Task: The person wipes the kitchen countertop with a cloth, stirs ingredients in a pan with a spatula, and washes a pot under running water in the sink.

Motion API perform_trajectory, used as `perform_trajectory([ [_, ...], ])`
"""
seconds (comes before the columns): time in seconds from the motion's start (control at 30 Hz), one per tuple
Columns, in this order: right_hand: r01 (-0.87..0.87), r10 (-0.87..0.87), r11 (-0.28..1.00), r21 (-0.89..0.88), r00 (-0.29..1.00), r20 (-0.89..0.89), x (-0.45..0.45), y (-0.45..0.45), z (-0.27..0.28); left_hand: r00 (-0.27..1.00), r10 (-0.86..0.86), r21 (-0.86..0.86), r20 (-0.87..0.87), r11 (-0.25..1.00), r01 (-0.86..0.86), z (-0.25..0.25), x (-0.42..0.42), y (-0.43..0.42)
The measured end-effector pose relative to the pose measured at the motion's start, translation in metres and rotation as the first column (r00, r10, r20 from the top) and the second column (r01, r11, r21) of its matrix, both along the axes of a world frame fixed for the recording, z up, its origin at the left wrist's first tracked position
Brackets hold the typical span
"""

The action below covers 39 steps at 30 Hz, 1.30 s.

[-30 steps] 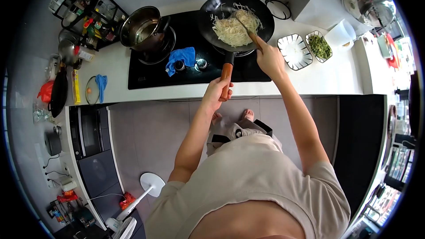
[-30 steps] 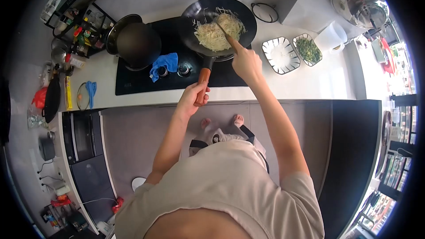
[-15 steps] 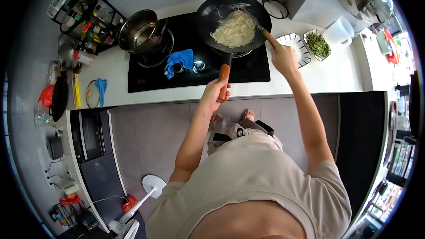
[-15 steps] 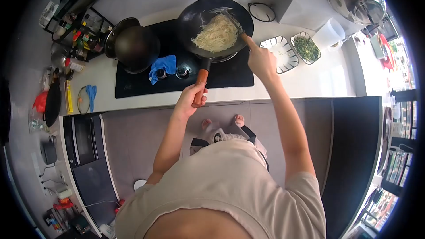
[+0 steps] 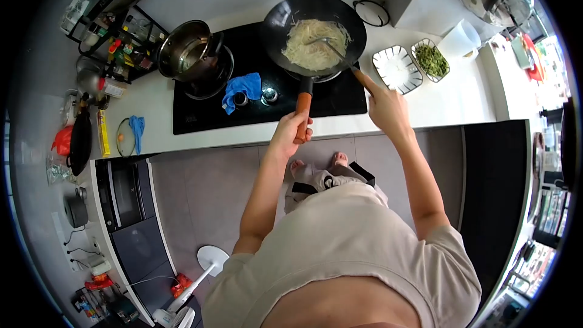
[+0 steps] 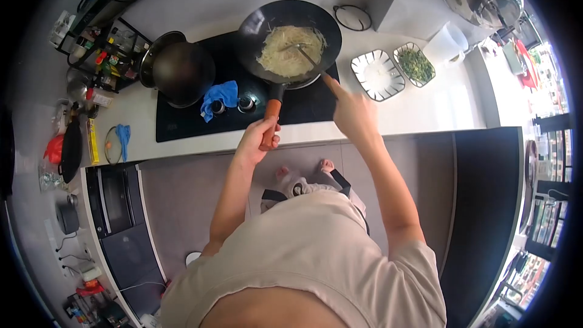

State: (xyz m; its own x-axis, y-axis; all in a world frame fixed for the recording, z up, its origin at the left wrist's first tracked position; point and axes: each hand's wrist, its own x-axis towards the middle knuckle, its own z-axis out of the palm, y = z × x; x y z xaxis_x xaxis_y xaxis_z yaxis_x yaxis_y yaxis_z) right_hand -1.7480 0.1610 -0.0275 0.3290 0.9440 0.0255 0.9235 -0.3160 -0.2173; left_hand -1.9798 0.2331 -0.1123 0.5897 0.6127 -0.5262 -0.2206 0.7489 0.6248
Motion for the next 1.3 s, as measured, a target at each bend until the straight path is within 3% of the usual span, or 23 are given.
perform_trajectory([
  [0.1,-0.030,0.029,0.998,-0.058,0.999,-0.018,-0.012,-0.030,0.037,1.000,-0.009,-0.007,0.018,1.000,0.009,-0.001,-0.001,-0.003],
  [0.17,-0.007,0.008,0.999,-0.046,1.000,0.022,-0.009,-0.011,0.007,1.000,-0.012,-0.019,0.005,1.000,0.012,-0.004,0.000,-0.005],
  [0.27,0.014,-0.014,1.000,-0.004,1.000,-0.003,-0.008,-0.001,0.014,1.000,-0.019,-0.004,-0.010,1.000,0.019,0.003,-0.002,-0.003],
  [0.47,-0.002,0.012,0.983,-0.184,0.998,0.054,-0.008,-0.077,0.126,1.000,-0.017,-0.005,0.020,1.000,0.017,-0.005,-0.001,-0.004],
  [0.53,0.003,0.015,0.974,-0.228,0.997,0.075,-0.003,-0.074,0.123,1.000,-0.022,-0.004,0.022,1.000,0.022,-0.005,-0.003,-0.004],
  [0.63,-0.045,0.060,0.980,-0.192,0.996,0.072,0.005,-0.038,0.060,1.000,-0.029,-0.005,0.008,1.000,0.029,-0.004,-0.003,-0.002],
  [0.67,-0.035,0.044,0.990,-0.136,0.997,0.064,0.010,-0.020,0.034,1.000,-0.031,-0.008,-0.002,0.999,0.031,-0.004,-0.003,-0.003],
  [0.7,-0.014,0.008,0.997,-0.072,0.996,-0.088,0.020,-0.006,0.013,0.999,-0.036,-0.010,0.007,0.999,0.036,-0.005,-0.003,-0.005],
  [0.8,-0.024,0.059,0.977,0.210,0.984,-0.166,0.041,0.011,-0.011,0.999,-0.027,0.004,0.028,1.000,0.027,-0.005,-0.004,-0.002],
  [0.9,-0.012,0.048,0.983,0.185,0.980,-0.192,0.039,0.028,-0.004,1.000,-0.017,0.014,0.006,1.000,0.017,-0.004,-0.003,-0.006],
  [1.03,0.023,-0.022,1.000,0.009,0.992,-0.123,-0.009,0.032,-0.028,0.999,-0.027,-0.007,0.030,1.000,0.027,-0.008,-0.004,-0.005],
  [1.13,-0.070,0.071,0.995,0.068,0.997,-0.021,-0.004,-0.007,-0.024,0.999,-0.022,0.004,0.026,1.000,0.022,-0.007,-0.003,-0.006],
  [1.2,-0.005,0.005,1.000,0.001,1.000,0.014,0.006,-0.005,-0.019,1.000,-0.016,-0.002,0.012,1.000,0.016,-0.007,-0.004,-0.009],
  [1.3,-0.035,0.037,0.997,0.073,0.999,-0.024,-0.004,0.010,-0.022,1.000,-0.019,0.015,0.001,1.000,0.019,-0.008,-0.002,-0.006],
])
